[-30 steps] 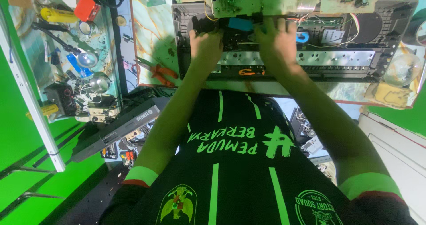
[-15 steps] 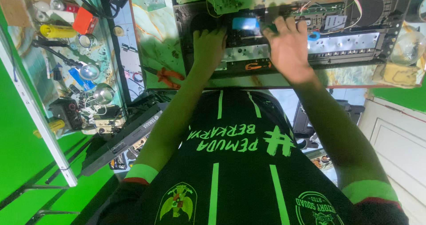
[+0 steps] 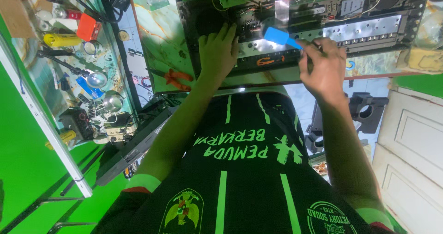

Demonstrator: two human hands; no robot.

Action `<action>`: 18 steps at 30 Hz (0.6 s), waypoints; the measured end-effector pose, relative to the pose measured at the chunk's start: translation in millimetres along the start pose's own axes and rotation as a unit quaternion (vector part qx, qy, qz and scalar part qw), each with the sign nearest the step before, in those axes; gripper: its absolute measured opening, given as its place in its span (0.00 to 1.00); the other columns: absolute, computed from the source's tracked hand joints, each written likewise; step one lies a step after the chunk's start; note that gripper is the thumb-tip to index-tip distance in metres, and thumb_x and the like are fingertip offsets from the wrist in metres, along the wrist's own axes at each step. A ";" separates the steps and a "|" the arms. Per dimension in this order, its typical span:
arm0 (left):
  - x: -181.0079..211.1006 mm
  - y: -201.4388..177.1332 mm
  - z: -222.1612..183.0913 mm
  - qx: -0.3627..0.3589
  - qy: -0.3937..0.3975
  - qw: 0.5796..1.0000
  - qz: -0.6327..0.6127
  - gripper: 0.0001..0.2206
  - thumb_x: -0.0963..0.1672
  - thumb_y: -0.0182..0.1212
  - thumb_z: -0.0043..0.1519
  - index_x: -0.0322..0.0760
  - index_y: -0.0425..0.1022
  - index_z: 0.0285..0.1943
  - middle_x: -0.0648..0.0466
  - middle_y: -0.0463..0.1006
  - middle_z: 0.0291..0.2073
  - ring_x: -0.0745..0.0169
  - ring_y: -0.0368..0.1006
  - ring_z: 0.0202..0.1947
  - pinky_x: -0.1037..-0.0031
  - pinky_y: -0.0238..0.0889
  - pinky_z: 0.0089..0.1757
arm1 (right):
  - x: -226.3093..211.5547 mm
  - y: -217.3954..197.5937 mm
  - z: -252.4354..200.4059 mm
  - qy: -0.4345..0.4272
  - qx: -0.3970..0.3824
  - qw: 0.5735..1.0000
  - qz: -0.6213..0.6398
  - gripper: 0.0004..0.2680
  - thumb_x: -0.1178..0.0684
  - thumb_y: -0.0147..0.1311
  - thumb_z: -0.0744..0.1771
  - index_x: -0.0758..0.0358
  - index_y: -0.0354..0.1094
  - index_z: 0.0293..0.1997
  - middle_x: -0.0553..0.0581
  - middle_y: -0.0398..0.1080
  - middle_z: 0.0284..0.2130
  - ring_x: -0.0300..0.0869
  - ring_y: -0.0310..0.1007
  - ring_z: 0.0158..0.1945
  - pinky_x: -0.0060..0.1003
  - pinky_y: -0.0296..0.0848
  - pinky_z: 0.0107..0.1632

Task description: The person repairs an electronic keyboard by using a screwdriver to remove and replace screws on internal circuit boards, manipulates ribbon cables and electronic components by hand, and uses a blue plastic pry tool to adjust parts inside the device.

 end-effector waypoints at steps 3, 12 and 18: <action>4.3 -4.9 2.4 -0.003 -0.002 1.000 0.001 0.16 0.47 0.61 0.63 0.41 0.77 0.59 0.47 0.76 0.61 0.48 0.73 0.42 0.55 0.61 0.47 | 2.8 -2.9 -2.0 0.000 0.007 1.000 0.005 0.12 0.58 0.58 0.69 0.55 0.76 0.59 0.62 0.70 0.50 0.53 0.70 0.56 0.49 0.64 0.55; 37.7 7.7 20.5 0.006 -0.018 0.998 -0.058 0.14 0.47 0.62 0.65 0.38 0.78 0.56 0.51 0.79 0.50 0.46 0.72 0.48 0.56 0.61 0.51 | 30.3 -22.7 18.1 -0.013 0.005 0.999 0.035 0.14 0.59 0.59 0.68 0.56 0.76 0.61 0.64 0.70 0.48 0.56 0.70 0.55 0.51 0.65 0.54; 70.1 35.6 44.5 0.019 -0.110 0.990 -0.086 0.16 0.51 0.64 0.63 0.39 0.78 0.54 0.50 0.80 0.47 0.47 0.73 0.50 0.54 0.59 0.51 | 94.9 -31.3 37.4 0.004 -0.025 0.996 0.080 0.12 0.59 0.57 0.69 0.62 0.73 0.60 0.69 0.71 0.45 0.62 0.70 0.50 0.54 0.70 0.55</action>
Point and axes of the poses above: each hand's wrist, its own z-axis towards the middle knuckle, its own y-axis out of the palm, x = y × z, the point moved 8 cm from there along z, towards the middle knuckle
